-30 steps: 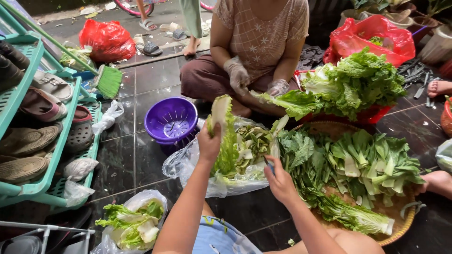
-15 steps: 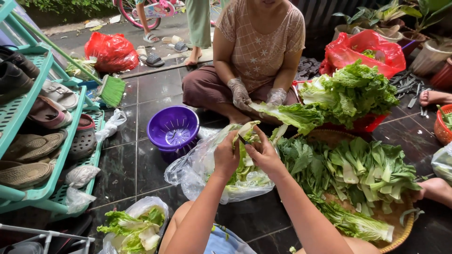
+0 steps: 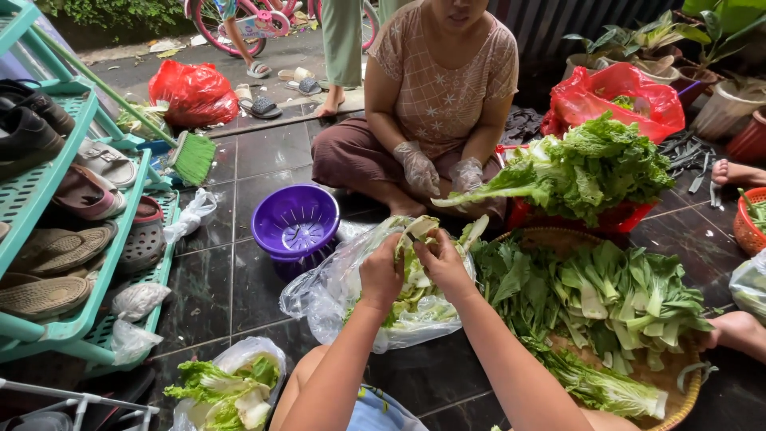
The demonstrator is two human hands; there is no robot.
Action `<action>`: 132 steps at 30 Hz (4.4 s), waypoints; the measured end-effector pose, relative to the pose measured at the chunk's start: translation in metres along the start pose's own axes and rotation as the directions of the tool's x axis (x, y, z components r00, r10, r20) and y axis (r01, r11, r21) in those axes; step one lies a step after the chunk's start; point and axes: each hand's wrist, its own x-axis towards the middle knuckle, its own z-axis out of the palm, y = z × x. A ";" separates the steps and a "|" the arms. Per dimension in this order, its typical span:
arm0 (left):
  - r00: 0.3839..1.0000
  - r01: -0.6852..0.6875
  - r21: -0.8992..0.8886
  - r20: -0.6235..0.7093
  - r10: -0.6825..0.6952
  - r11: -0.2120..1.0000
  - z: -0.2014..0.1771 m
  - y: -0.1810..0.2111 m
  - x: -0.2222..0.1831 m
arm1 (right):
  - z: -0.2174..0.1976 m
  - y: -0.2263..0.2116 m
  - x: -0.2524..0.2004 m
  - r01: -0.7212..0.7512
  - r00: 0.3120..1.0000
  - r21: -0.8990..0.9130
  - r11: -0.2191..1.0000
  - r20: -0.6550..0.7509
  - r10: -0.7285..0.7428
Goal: People sitting on the floor are sorting, trimming, and bagging various leafy green vegetables like lettuce and bok choy.
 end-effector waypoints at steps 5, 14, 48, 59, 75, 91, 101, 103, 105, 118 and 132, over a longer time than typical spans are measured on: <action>0.992 0.127 -0.157 0.043 -0.122 0.979 0.002 -0.010 0.002 | -0.010 0.007 0.004 -0.057 0.994 0.009 0.998 0.096 0.055; 0.989 0.133 -0.081 0.077 -0.127 0.988 0.018 -0.026 -0.011 | -0.011 0.012 0.003 -0.145 0.984 -0.022 0.989 0.105 0.146; 0.927 -0.048 -0.570 0.282 0.250 0.820 -0.040 0.061 0.001 | -0.066 -0.029 -0.060 0.315 0.903 -0.622 0.717 -0.036 -0.428; 0.630 -0.133 0.239 0.770 -0.104 0.962 0.060 -0.106 -0.094 | -0.381 0.043 -0.215 -0.099 0.494 -0.396 0.913 -0.816 -0.300; 0.207 -0.311 0.472 0.881 -0.426 0.825 0.085 -0.080 -0.078 | -0.322 0.039 -0.254 -0.434 0.584 -0.339 0.835 -0.811 -0.025; 0.701 -0.146 0.475 0.669 -0.248 0.868 0.077 -0.124 -0.137 | -0.052 0.119 -0.077 0.408 0.896 -0.909 0.083 0.416 0.156; 0.648 -0.223 0.238 0.761 -0.039 0.946 0.018 -0.072 -0.190 | -0.083 0.146 -0.071 0.179 0.871 -0.981 0.070 0.191 0.453; 0.623 -0.200 0.315 0.771 -0.128 0.928 0.035 -0.082 -0.202 | -0.078 0.153 -0.051 0.014 0.923 -0.981 0.192 0.087 0.376; 0.678 -0.181 0.340 0.723 -0.133 0.923 0.063 -0.101 -0.219 | -0.057 0.147 -0.036 0.077 0.981 -0.961 0.267 0.121 0.150; 0.840 -0.301 0.534 0.540 -0.044 0.790 0.069 -0.099 -0.239 | 0.012 0.210 0.000 0.372 0.802 -0.928 -0.017 0.313 0.508; 0.752 -0.215 0.559 0.618 -0.230 0.801 0.072 -0.100 -0.234 | 0.000 0.223 -0.005 0.320 0.869 -0.947 0.022 0.303 0.390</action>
